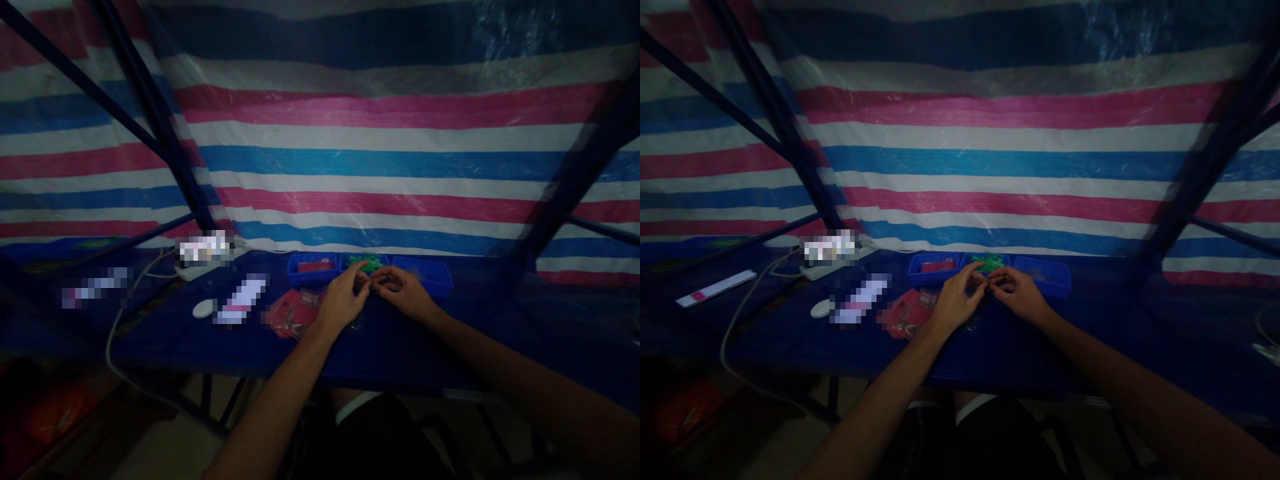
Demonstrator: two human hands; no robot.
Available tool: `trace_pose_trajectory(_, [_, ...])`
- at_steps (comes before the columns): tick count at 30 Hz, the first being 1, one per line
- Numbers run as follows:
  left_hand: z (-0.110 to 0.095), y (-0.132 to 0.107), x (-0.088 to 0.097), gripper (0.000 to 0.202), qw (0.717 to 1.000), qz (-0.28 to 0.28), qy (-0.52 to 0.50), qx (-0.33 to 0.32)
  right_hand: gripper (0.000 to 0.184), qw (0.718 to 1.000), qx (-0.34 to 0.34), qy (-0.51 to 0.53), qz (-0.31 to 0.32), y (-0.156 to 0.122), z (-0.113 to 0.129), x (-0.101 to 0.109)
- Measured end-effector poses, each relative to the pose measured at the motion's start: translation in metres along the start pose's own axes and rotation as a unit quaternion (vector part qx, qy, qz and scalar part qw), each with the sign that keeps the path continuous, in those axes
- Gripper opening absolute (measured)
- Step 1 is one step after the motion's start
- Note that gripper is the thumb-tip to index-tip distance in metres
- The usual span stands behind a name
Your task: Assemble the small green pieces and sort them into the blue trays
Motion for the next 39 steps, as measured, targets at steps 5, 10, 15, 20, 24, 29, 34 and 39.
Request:
trace_pose_trajectory(5, [0.0, 0.0, -0.003, 0.047, 1.0, 0.011, -0.002, -0.005, 0.029, 0.999, -0.008, 0.034, -0.003, -0.001, 0.0, -0.003])
trace_pose_trajectory(10, [0.002, 0.0, -0.004, 0.047, 1.0, 0.016, 0.001, -0.002, 0.031, 0.999, -0.024, 0.042, -0.014, -0.001, -0.003, -0.003])
trace_pose_trajectory(15, [0.001, 0.0, -0.002, 0.044, 1.0, 0.01, 0.01, -0.002, 0.029, 0.999, -0.04, 0.033, -0.006, 0.0, -0.003, -0.003])
trace_pose_trajectory(20, [-0.011, -0.002, 0.004, 0.028, 0.996, -0.048, 0.066, -0.039, 0.038, 0.997, -0.049, 0.018, -0.052, 0.001, -0.005, 0.003])
trace_pose_trajectory(24, [-0.012, -0.003, -0.004, 0.022, 0.993, 0.007, 0.102, -0.06, 0.04, 0.995, -0.055, 0.011, -0.086, 0.003, -0.006, 0.008])
trace_pose_trajectory(29, [-0.006, -0.003, -0.01, 0.029, 0.992, 0.004, 0.12, -0.048, 0.038, 0.996, -0.043, 0.037, -0.071, 0.002, 0.0, 0.007])
trace_pose_trajectory(34, [-0.001, -0.002, -0.009, 0.027, 0.992, -0.003, 0.123, -0.04, 0.036, 0.998, -0.036, 0.036, -0.04, -0.002, 0.012, 0.004])
trace_pose_trajectory(39, [0.002, -0.001, -0.01, 0.023, 0.993, 0.017, 0.113, -0.038, 0.036, 0.998, -0.031, -0.006, -0.048, -0.004, 0.017, 0.006])
Point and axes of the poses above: each hand's wrist, its own y-axis towards the middle knuckle, its own x-axis out of the back of the hand, z = x × y, the point moved 4 cm from there along y, towards the middle knuckle, and after that the axes turned 14 degrees about -y, right-handed, at the moved point
